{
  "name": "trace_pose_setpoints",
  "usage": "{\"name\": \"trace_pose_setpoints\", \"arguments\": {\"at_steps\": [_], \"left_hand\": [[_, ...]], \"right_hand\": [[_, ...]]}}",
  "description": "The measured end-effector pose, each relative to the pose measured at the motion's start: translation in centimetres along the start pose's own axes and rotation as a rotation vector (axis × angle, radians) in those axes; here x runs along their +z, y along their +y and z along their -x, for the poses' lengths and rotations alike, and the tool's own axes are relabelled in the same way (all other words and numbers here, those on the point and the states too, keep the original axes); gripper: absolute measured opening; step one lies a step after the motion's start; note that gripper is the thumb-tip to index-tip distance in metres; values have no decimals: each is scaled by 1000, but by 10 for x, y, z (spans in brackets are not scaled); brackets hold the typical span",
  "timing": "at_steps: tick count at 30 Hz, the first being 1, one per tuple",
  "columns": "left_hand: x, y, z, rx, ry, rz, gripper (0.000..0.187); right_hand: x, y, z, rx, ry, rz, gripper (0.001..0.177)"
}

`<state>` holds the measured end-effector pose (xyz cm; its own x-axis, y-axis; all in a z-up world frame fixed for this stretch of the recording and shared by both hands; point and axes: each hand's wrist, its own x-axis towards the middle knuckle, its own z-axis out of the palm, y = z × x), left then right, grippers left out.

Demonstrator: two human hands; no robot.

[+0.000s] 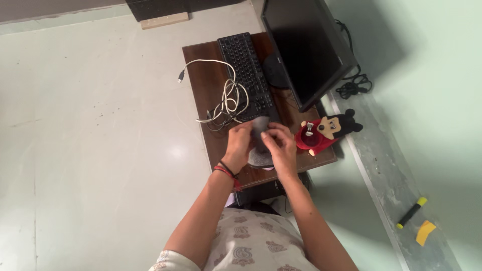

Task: The person cleans a small figurine, a printer cable, and a desktop surface using a cloth, then places the items back on a shelf near a computer.

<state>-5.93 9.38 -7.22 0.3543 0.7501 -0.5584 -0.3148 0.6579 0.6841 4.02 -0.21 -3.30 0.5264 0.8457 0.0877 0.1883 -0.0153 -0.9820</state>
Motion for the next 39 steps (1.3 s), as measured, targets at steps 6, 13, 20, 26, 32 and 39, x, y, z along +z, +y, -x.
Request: {"name": "trace_pose_setpoints", "arguments": {"at_steps": [6,13,20,26,32,39], "left_hand": [[24,-3,11,-136,-81,98,28],[48,-5,13,-179,-154,87,22],[56,-6,21,-180,-299,17,23],[60,-8,19,-218,-372,-9,23],[62,-14,13,-255,-394,-6,24],[68,-19,12,-194,-314,-58,24]], "right_hand": [[-8,-26,4,-116,113,338,17],[-17,-14,6,-322,225,363,23],[-34,7,-3,-209,287,417,23],[-48,15,-8,-72,341,282,24],[-60,4,-7,11,318,208,27],[-67,2,-16,18,298,184,34]]}}
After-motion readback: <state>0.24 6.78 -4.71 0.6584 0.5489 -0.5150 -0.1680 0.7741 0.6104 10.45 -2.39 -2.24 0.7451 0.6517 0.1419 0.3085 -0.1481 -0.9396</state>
